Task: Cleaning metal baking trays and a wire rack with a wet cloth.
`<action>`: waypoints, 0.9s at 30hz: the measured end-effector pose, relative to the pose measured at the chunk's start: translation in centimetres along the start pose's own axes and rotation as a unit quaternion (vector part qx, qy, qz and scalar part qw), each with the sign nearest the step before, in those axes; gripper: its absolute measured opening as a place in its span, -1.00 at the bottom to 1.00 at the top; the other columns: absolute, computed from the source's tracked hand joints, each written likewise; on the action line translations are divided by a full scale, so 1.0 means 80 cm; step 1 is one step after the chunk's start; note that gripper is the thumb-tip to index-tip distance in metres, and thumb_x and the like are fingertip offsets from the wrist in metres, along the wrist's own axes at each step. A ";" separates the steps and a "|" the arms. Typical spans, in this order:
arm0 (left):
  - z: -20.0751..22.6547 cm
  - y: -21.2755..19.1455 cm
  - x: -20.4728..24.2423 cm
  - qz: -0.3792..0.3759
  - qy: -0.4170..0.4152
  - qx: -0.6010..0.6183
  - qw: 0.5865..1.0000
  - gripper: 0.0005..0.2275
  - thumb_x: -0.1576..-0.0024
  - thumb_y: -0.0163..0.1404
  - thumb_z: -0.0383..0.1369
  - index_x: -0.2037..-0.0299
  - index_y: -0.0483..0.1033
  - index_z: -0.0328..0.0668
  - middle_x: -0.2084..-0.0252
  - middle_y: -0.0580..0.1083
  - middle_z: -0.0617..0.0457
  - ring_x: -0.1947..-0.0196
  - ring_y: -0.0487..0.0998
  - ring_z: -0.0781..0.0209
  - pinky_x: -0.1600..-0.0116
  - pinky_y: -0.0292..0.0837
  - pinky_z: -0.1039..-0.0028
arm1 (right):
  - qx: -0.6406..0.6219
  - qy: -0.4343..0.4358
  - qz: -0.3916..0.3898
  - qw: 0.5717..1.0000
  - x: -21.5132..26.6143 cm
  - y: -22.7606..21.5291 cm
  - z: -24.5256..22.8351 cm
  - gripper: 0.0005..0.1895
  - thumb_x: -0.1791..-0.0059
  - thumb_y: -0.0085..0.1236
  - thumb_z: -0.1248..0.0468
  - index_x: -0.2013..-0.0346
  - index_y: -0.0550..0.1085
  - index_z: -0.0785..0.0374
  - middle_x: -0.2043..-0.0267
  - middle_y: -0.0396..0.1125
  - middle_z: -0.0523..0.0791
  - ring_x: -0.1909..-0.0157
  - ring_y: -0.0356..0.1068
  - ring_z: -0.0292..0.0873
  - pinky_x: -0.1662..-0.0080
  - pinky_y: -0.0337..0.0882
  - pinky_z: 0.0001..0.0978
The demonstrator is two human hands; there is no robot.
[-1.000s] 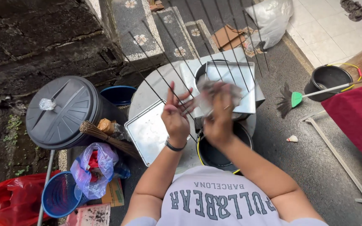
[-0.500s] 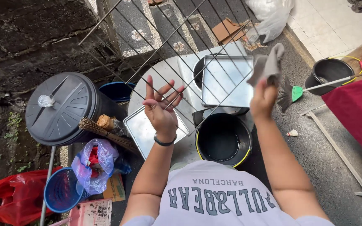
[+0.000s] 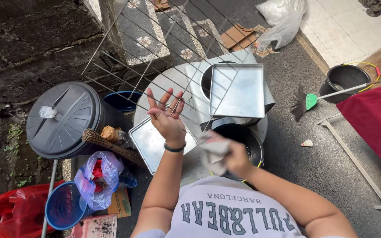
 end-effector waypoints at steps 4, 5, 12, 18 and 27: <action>-0.004 -0.039 -0.011 -0.069 -0.042 -0.008 0.997 -0.32 -0.30 -0.40 0.12 -0.56 -0.08 -0.08 -0.09 0.49 -0.28 0.00 0.64 -0.22 -0.01 0.66 0.12 | -0.070 0.144 0.235 0.959 -0.044 -0.136 0.016 -0.74 -0.06 -0.08 0.44 0.04 0.53 0.43 0.10 0.51 0.03 0.13 0.50 -0.11 0.07 0.50 -0.22; -0.013 -0.045 -0.011 -0.109 -0.077 -0.014 0.991 -0.30 -0.31 -0.38 0.13 -0.56 -0.07 -0.15 -0.06 0.51 -0.29 0.04 0.65 -0.22 0.03 0.66 0.15 | -0.087 0.029 0.298 0.950 -0.072 -0.174 -0.014 -0.73 -0.06 -0.05 0.36 -0.03 0.42 0.39 -0.01 0.43 -0.02 -0.02 0.44 -0.16 -0.07 0.43 -0.28; -0.053 -0.057 0.029 -0.254 -0.197 0.013 0.947 -0.28 -0.32 -0.33 0.10 -0.53 -0.02 -0.31 -0.04 0.54 -0.30 0.06 0.66 -0.23 0.07 0.69 0.20 | 0.159 0.050 0.329 0.929 -0.179 -0.324 0.039 -0.35 -0.37 -0.16 0.10 0.43 0.21 0.62 0.51 0.10 0.02 0.51 0.06 -0.10 0.38 -0.01 -0.20; -0.020 -0.075 0.006 -0.154 -0.146 0.010 0.977 -0.31 -0.33 -0.40 0.11 -0.54 -0.02 -0.22 -0.04 0.53 -0.28 0.10 0.66 -0.19 0.10 0.68 0.24 | 0.301 -0.033 0.210 0.930 -0.110 -0.239 -0.001 -0.52 -0.26 -0.07 0.01 0.22 0.52 0.39 0.36 0.41 -0.03 0.30 0.43 -0.12 0.25 0.38 -0.22; -0.005 -0.097 -0.009 -0.155 -0.151 -0.018 0.976 -0.30 -0.35 -0.37 0.11 -0.56 -0.01 -0.26 -0.02 0.52 -0.27 0.08 0.66 -0.19 0.08 0.68 0.23 | 0.062 0.229 0.324 0.916 0.041 -0.316 0.133 -0.37 -0.33 -0.15 0.02 0.18 0.30 0.70 0.48 0.17 0.17 0.52 0.15 0.13 0.39 0.10 0.05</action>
Point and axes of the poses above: each hand's wrist, its own x-axis away from the middle knuckle, its own y-axis out of the palm, z = x × y, the point moved 7 cm from there along -x, towards the middle knuckle
